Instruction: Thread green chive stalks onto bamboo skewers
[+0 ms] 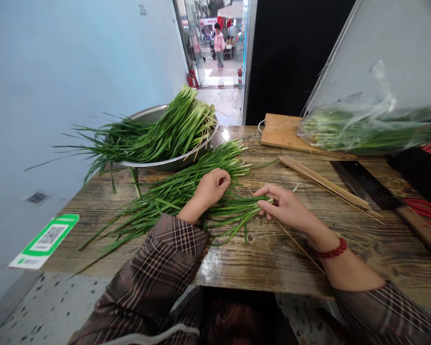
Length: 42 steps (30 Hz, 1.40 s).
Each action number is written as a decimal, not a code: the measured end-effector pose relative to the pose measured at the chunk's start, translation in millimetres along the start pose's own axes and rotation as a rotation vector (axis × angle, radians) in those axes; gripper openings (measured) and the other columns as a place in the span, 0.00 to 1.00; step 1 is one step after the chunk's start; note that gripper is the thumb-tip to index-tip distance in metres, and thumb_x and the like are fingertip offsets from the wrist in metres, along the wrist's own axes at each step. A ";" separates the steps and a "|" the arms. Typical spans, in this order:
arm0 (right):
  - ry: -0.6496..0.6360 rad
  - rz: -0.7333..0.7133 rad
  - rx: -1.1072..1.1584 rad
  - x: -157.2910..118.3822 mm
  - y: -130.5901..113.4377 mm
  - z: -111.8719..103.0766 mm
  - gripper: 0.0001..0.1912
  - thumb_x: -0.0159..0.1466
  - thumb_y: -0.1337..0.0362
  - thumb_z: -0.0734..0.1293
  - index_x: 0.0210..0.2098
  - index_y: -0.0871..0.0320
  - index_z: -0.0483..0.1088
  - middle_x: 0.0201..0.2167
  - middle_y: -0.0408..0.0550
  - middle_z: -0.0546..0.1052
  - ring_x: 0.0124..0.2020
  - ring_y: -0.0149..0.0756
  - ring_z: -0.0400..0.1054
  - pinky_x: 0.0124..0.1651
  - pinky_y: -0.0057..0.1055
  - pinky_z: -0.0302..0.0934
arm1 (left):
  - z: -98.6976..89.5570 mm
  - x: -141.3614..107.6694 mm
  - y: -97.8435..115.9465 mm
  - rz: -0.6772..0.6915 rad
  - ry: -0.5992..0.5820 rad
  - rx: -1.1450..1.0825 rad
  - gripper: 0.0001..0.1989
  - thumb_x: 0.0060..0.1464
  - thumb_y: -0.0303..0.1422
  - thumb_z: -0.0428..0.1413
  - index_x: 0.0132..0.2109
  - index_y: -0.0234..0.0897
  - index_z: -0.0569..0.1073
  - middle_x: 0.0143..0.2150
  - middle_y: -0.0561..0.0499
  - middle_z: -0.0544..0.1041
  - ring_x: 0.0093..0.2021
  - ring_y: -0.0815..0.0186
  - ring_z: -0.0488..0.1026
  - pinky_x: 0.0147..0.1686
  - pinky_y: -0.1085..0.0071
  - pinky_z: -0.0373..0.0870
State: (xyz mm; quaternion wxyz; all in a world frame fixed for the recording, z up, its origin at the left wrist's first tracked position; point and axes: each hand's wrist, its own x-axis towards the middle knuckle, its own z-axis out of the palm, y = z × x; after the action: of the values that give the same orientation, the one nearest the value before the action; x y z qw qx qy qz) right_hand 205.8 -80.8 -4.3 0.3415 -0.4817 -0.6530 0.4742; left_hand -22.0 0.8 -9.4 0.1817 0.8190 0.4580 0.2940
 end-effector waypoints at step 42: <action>0.174 -0.039 0.045 3.3 -4.7 6.1 0.15 0.60 0.60 0.65 0.45 0.59 0.70 0.22 0.42 0.75 0.18 0.28 0.68 0.23 0.25 0.63 | 9.5 -4.8 46.3 -0.069 0.032 -0.506 0.08 0.52 0.30 0.55 0.40 0.33 0.74 0.30 0.51 0.76 0.31 0.69 0.72 0.34 0.73 0.68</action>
State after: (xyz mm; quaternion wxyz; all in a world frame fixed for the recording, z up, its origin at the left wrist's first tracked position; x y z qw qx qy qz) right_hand 197.9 -79.8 -1.8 0.4166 -0.5007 -0.6193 0.4383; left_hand 12.0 -27.4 8.1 0.3837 0.7265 0.4004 0.4059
